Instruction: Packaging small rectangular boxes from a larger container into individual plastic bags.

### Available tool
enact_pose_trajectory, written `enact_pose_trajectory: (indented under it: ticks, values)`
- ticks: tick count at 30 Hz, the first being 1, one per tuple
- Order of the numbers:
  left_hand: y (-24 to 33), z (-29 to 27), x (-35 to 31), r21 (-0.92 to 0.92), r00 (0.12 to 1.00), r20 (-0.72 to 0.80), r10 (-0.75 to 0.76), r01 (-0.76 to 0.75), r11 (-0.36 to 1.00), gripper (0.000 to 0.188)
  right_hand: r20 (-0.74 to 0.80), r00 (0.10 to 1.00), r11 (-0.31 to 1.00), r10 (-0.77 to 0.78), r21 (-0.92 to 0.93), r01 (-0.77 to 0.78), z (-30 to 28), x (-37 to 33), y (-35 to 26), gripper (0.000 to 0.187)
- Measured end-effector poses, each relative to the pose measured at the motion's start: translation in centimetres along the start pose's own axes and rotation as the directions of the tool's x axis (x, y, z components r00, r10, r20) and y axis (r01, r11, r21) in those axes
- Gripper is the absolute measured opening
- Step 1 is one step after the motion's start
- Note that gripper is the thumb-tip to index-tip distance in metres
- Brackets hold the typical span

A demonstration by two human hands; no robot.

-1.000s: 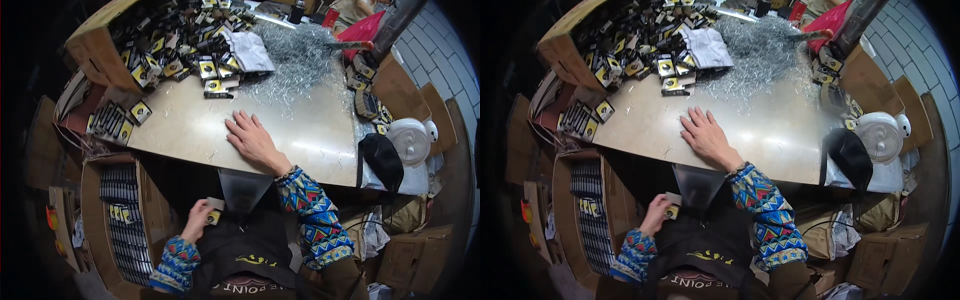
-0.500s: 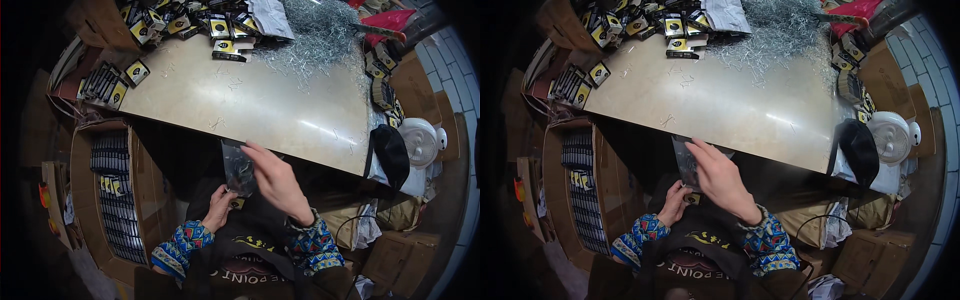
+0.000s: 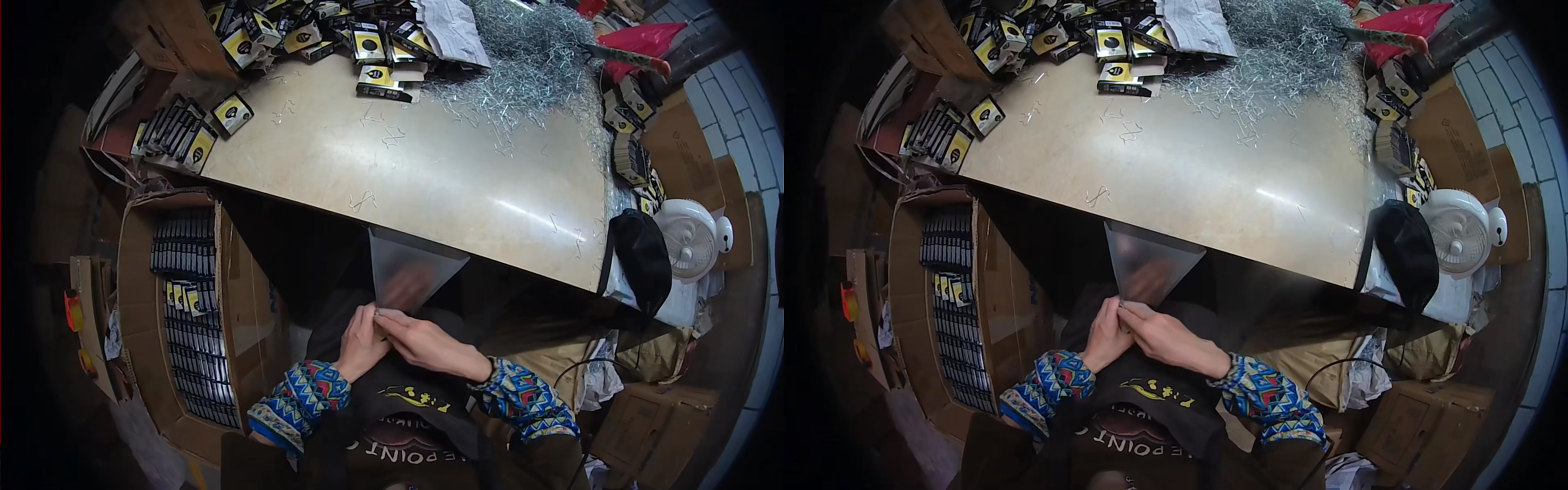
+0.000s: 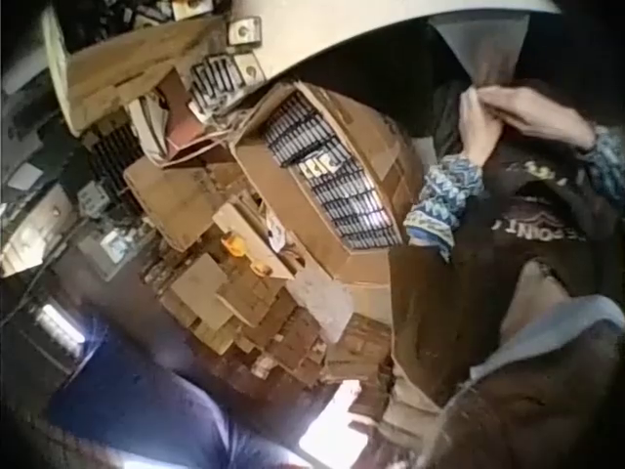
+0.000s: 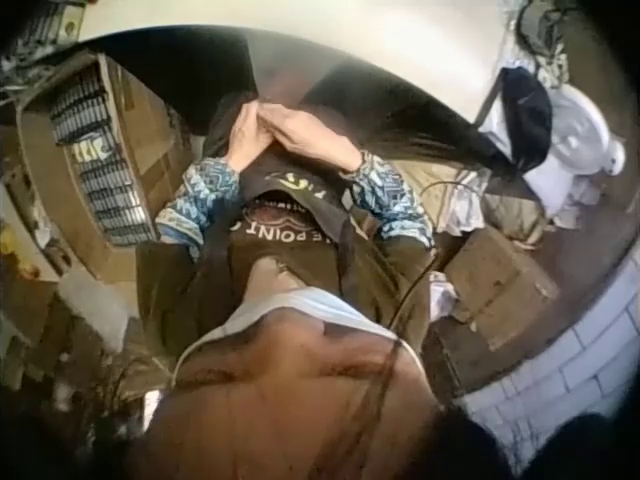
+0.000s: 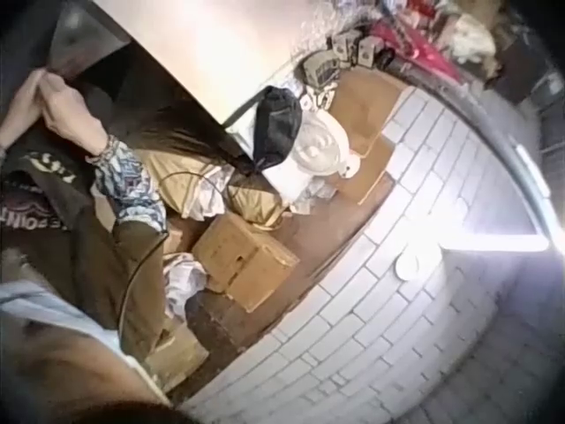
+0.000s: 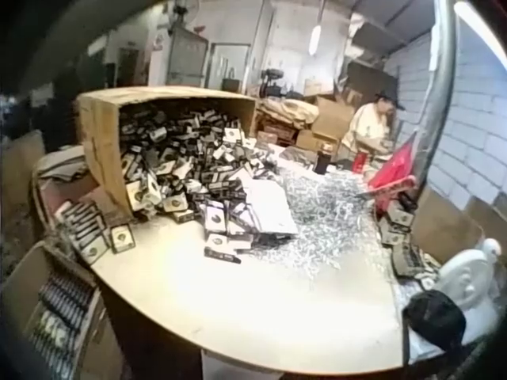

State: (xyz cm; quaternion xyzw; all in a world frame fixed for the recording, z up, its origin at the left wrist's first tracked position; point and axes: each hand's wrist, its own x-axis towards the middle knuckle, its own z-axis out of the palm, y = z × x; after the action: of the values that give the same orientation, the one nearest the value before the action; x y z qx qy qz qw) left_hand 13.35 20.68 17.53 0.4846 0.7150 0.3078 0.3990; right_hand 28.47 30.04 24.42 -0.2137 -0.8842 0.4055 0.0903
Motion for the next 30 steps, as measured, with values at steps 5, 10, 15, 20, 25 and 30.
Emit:
enact_pose_trajectory:
  ticks: [5,10,15,20,25,30]
  values:
    - [1.2,-3.2,-1.3,0.059,0.973,-0.063,0.224,-0.221,0.974,0.078,-0.139,0.989,0.998,-0.047,0.042,0.053,-2.9,0.6,-1.3,0.052]
    - [6.0,-4.6,0.9,-0.010,0.948,-0.203,0.245,-0.252,0.968,0.087,-0.419,0.859,0.905,0.295,0.410,-0.111,-2.1,1.9,-2.1,0.048]
    - [7.4,-5.0,2.0,-0.097,0.940,-0.241,0.243,-0.273,0.957,0.094,-0.580,0.793,0.980,-0.186,-0.166,0.108,-4.3,1.7,-1.9,0.033]
    - [7.9,-4.2,3.1,0.063,0.861,-0.260,0.437,-0.436,0.898,0.078,-0.532,0.831,0.973,0.162,0.225,-0.046,-2.2,1.4,-1.7,0.014]
    - [8.9,-4.4,3.3,0.076,0.864,-0.202,0.460,-0.455,0.887,0.078,-0.654,0.743,0.982,0.144,0.189,-0.023,-3.4,3.4,-1.5,0.014]
    - [8.8,-4.9,3.5,0.021,0.906,-0.193,0.376,-0.379,0.925,0.079,-0.713,0.672,0.949,0.199,0.311,0.049,-4.7,2.5,-1.4,0.019]
